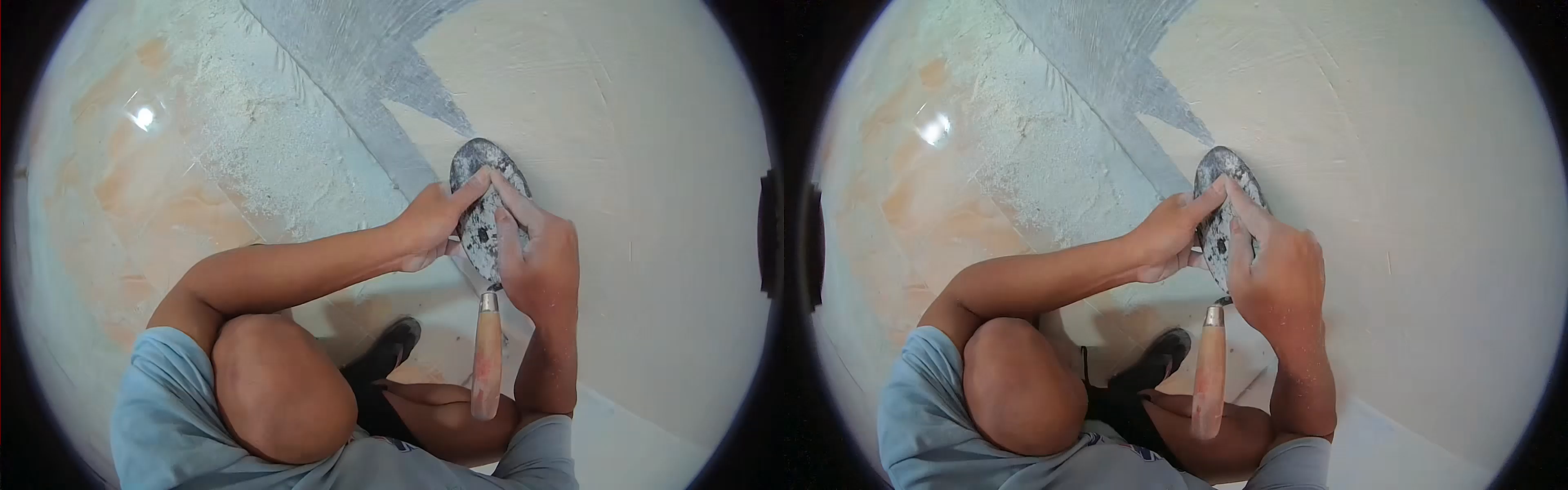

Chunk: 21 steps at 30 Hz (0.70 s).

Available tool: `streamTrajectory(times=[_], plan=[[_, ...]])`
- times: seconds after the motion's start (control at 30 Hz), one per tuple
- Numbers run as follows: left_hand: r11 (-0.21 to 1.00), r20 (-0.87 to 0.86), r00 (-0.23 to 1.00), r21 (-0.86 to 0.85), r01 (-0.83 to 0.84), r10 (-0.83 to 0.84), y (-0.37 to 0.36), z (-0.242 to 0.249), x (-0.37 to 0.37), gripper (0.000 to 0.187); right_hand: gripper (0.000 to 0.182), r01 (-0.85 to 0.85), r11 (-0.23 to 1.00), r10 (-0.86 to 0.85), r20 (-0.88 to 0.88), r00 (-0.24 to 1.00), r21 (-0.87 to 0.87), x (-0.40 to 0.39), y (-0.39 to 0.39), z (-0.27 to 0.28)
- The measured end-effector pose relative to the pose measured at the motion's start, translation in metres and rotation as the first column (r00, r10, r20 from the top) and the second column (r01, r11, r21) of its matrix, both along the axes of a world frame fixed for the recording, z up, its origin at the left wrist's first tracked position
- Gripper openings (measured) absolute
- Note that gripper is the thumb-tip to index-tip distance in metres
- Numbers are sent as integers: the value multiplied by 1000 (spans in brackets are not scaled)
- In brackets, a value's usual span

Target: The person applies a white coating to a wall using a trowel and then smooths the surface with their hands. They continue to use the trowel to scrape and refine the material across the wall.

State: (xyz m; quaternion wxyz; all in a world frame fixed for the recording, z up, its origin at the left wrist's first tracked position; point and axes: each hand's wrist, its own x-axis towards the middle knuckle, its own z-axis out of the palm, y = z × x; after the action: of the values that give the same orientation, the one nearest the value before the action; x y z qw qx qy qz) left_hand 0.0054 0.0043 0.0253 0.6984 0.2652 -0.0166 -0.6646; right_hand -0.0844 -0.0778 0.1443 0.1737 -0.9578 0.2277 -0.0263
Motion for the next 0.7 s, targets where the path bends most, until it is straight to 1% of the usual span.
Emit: streamTrajectory(times=[0.03,0.1,0.13,0.2,0.23,0.27,0.3,0.33,0.37,0.4,0.43,0.5,0.53,0.57,0.63,0.67,0.7], plan=[[1000,-24,1000,-4,4,-4,-4,-9,-3,63,40,16,999,-19,-102,995,-31,6,1,5],[998,-19,998,-11,-55,55,-8,-22,-3,62,41,-3,996,-11,-160,987,-86,17,5,1],[997,-34,996,-7,-80,80,-9,-26,0,60,42,-27,996,10,-185,983,-88,17,-2,-10],[1000,28,1000,11,-7,7,-3,-28,7,60,42,-21,998,11,-154,988,-65,11,1,-7],[999,-36,999,30,-35,36,0,-16,2,59,42,-19,999,15,-120,993,-34,9,3,-6],[1000,-24,1000,21,-11,11,0,-17,4,58,41,-6,1000,7,-53,999,21,5,3,-7],[1000,-16,1000,11,18,-17,0,-19,4,57,41,-3,1000,4,-52,999,26,9,2,-10],[996,-5,1000,80,-29,29,-5,-23,2,55,40,-9,1000,10,-81,997,8,16,-1,-13],[996,-44,997,65,-57,60,-9,-34,4,55,40,-14,1000,12,-113,994,-16,22,-4,-16],[995,-81,993,48,-88,92,-8,-35,9,56,39,-4,998,-9,-181,983,-68,27,-6,-21],[996,-72,994,18,-82,83,-5,-35,12,58,39,3,997,-16,-178,984,-74,25,-5,-19],[998,-44,997,32,-60,61,-1,-27,9,59,38,7,1000,-10,-164,986,-19,22,0,-13],[998,-16,999,51,-39,39,3,-22,9,60,38,6,999,-1,-102,995,51,17,2,-9],[999,-19,1000,47,-10,11,5,-18,9,62,38,6,998,-1,-90,996,55,20,1,-13],[999,-35,999,42,-32,33,-1,-37,12,61,38,-6,1000,1,-156,988,-30,23,-2,-22],[998,-56,997,37,-53,55,-4,-48,10,61,39,27,999,-33,-214,976,-34,30,3,-21],[999,-60,997,25,-44,46,-1,-42,14,62,39,29,999,-37,-214,976,-40,28,2,-20]])
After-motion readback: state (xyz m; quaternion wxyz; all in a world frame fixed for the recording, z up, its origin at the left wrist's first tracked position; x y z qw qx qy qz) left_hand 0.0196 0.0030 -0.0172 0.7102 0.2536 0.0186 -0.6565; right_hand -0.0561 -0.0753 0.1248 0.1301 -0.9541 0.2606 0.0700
